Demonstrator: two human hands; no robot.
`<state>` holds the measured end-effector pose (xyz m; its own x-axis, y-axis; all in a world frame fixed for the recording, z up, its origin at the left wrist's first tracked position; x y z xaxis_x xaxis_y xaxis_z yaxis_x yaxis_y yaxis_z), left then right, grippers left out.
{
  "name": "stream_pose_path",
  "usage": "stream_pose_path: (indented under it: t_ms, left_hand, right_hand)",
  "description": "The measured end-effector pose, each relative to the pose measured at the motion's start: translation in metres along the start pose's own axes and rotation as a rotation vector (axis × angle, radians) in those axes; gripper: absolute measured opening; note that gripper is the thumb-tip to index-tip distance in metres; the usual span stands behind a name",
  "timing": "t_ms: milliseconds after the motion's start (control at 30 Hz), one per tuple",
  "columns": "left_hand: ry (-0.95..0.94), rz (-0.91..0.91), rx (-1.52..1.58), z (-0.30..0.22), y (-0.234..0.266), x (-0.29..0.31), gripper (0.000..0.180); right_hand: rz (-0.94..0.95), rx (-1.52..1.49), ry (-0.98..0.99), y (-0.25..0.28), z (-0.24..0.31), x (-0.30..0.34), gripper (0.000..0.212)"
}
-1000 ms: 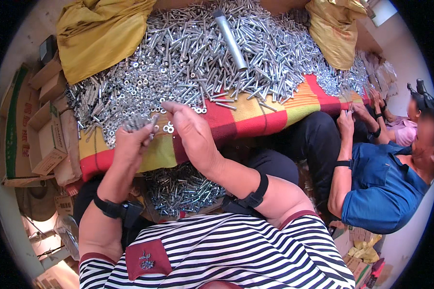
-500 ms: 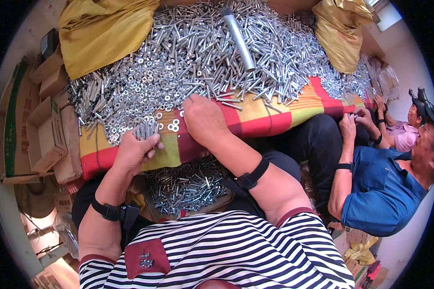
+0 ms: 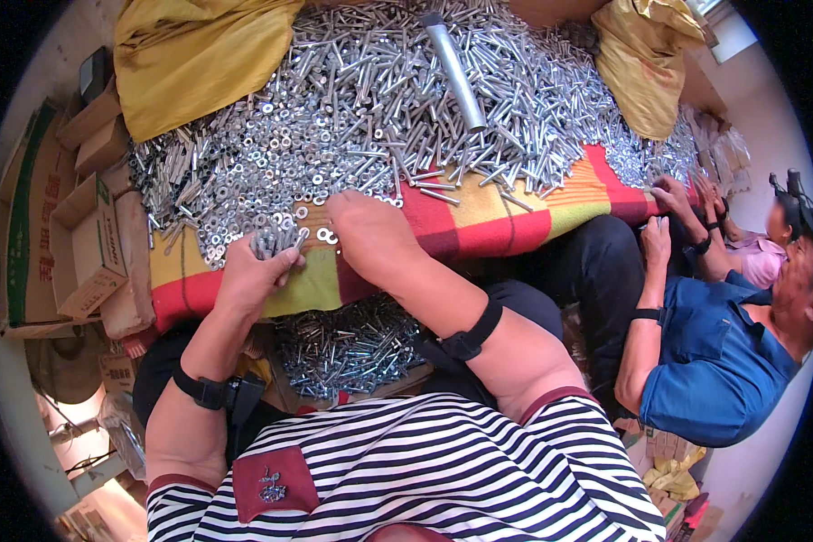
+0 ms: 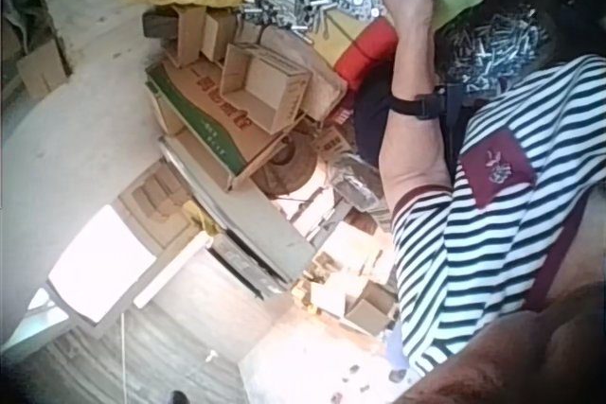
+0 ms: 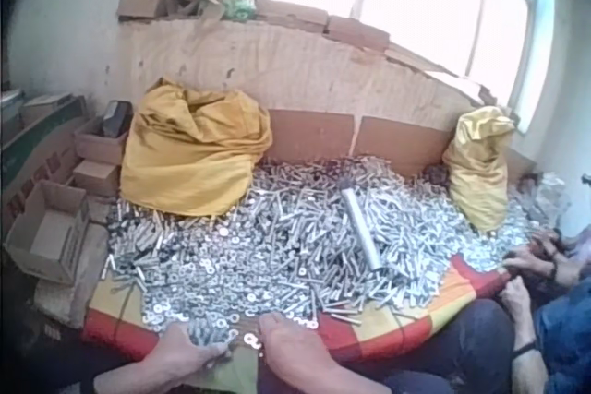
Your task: Assembling washers onto metal bolts from a large pile.
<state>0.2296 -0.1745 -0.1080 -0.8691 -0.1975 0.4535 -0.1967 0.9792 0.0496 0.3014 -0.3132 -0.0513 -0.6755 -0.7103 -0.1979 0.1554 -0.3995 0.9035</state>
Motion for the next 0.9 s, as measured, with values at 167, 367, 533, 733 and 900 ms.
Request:
stream_pose_path:
  t_ms: [167,367,533,733,900]
  left_hand:
    - [-0.057,0.051,-0.030,-0.005,-0.015,0.006,0.011]
    - [-0.204,0.070,-0.094,-0.013,-0.025,0.006,0.014]
    - [-0.228,0.138,-0.034,-0.027,-0.029,0.004,0.011]
    - [-0.171,0.075,0.192,-0.027,-0.018,-0.006,0.007]
    - [-0.119,0.050,0.331,-0.016,-0.009,-0.007,0.011]
  right_hand:
    - [0.060,-0.874,-0.272,-0.002,-0.019,0.014,0.008]
    - [0.116,-1.283,-0.397,-0.014,-0.022,0.026,0.008]
    - [0.120,-1.405,-0.426,-0.017,-0.024,0.022,0.011]
    - [-0.285,-0.177,-0.017,0.030,-0.035,-0.009,0.013]
    - [-0.226,0.207,0.034,0.014,-0.018,-0.016,0.012]
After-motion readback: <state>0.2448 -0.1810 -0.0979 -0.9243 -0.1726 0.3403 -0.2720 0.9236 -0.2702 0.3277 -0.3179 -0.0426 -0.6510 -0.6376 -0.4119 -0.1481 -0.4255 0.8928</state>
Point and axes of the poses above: each hand's wrist, its own x-axis away from the middle knuckle, its own y-axis out of the back of the hand, z = x × y, the point moved 9 cm from there along -x, towards the middle knuckle, and after that the axes turned 5 degrees about y, right-handed, at the moved point
